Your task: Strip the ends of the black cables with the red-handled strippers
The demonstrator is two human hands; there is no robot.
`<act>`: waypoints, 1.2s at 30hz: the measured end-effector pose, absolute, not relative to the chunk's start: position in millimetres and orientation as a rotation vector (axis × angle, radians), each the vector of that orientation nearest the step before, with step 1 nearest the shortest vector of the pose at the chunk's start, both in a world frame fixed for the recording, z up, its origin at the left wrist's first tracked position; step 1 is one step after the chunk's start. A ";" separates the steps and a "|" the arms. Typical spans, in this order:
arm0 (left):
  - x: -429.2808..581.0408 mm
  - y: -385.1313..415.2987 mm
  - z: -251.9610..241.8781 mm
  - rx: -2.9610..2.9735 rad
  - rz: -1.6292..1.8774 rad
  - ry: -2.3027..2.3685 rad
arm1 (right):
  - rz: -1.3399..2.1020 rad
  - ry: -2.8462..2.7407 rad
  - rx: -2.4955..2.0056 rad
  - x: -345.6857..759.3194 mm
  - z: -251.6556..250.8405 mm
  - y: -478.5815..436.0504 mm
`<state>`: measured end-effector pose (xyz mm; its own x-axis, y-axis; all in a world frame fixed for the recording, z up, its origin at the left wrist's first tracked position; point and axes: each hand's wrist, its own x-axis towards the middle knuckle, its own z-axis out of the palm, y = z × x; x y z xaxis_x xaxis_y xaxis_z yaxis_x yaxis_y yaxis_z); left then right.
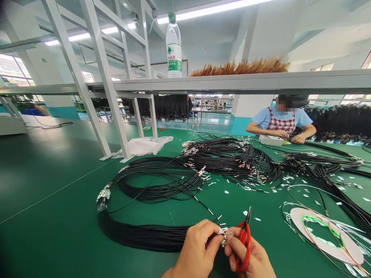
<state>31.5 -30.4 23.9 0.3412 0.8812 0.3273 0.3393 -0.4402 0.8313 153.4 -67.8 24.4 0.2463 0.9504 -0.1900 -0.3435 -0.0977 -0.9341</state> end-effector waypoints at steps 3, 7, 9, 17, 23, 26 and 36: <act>26.0 -29.2 33.3 1.772 0.898 0.982 | 1.227 -0.733 -1.189 155.0 24.6 -69.5; 17.6 -25.3 45.8 1.508 0.619 0.832 | 1.221 -0.836 -1.194 158.8 24.6 -68.8; 16.9 -25.4 47.6 1.547 0.697 0.854 | 1.211 -0.843 -1.198 161.8 25.1 -67.9; 23.3 -24.5 26.1 2.269 1.023 1.018 | 1.356 -0.744 -1.251 173.5 18.8 -59.8; 23.7 -24.1 19.8 2.489 0.998 1.047 | 1.391 -0.868 -1.293 166.2 16.0 -60.4; 24.2 -25.1 25.8 2.257 1.013 1.052 | 1.271 -0.928 -1.277 161.7 14.0 -63.9; 20.5 -21.7 35.1 1.563 0.822 0.919 | 0.556 -1.006 -1.883 205.9 18.5 -51.9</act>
<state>20.5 -21.7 35.1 0.4599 0.8873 0.0344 0.1333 -0.1073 0.9852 205.9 -51.9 18.5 0.5671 0.8233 0.0240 0.4176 -0.2623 -0.8699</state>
